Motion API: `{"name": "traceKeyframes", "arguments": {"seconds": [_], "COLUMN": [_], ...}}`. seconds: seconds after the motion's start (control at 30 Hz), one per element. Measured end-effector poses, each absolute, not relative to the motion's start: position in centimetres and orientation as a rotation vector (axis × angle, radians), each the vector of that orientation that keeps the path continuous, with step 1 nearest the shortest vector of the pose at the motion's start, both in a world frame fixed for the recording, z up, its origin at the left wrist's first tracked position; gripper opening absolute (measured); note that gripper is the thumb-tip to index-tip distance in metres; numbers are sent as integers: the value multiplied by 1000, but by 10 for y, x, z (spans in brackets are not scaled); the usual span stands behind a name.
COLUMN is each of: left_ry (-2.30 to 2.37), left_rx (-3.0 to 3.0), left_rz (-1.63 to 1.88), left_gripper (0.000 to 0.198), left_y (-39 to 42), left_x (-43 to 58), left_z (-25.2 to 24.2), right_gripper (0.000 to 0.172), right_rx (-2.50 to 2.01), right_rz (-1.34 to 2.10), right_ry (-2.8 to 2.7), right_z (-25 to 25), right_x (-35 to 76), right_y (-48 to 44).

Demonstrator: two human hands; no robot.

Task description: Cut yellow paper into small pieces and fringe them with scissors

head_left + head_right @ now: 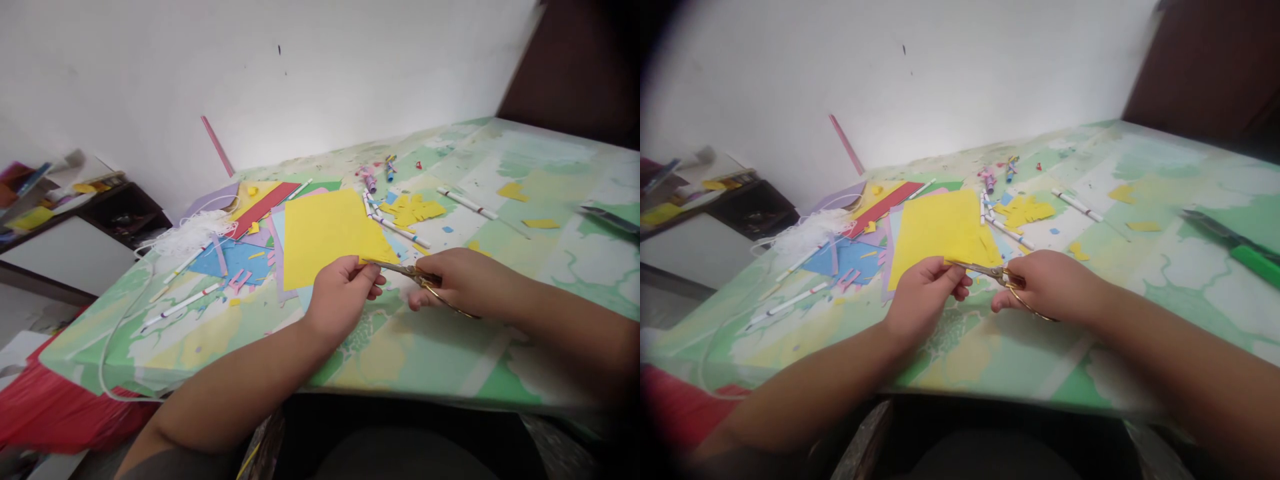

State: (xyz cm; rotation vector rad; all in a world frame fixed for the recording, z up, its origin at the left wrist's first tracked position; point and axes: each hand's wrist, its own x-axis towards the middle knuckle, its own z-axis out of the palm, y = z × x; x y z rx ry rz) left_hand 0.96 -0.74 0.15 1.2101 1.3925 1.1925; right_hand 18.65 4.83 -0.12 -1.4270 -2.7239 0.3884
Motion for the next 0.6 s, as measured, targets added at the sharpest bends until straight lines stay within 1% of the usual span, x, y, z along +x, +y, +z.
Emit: {"name": "traceKeyframes", "arguments": {"seconds": [0.27, 0.47, 0.6], "left_ry": [1332, 1325, 1321], "left_rx": [1181, 1193, 1153], "left_rz": [1230, 1225, 1287], "left_gripper": [11, 11, 10], "left_y": [-6, -7, -6], "left_x": [11, 11, 7], "left_z": [-1, 1, 3], "right_gripper": [50, 46, 38], "right_rx": [-1396, -1251, -1111], "right_rz": [417, 560, 749], "right_ry": [-2736, -2787, -2807], "right_z": [-2, -2, 1], "right_x": [189, 196, 205], "right_y": [49, 54, 62]}}
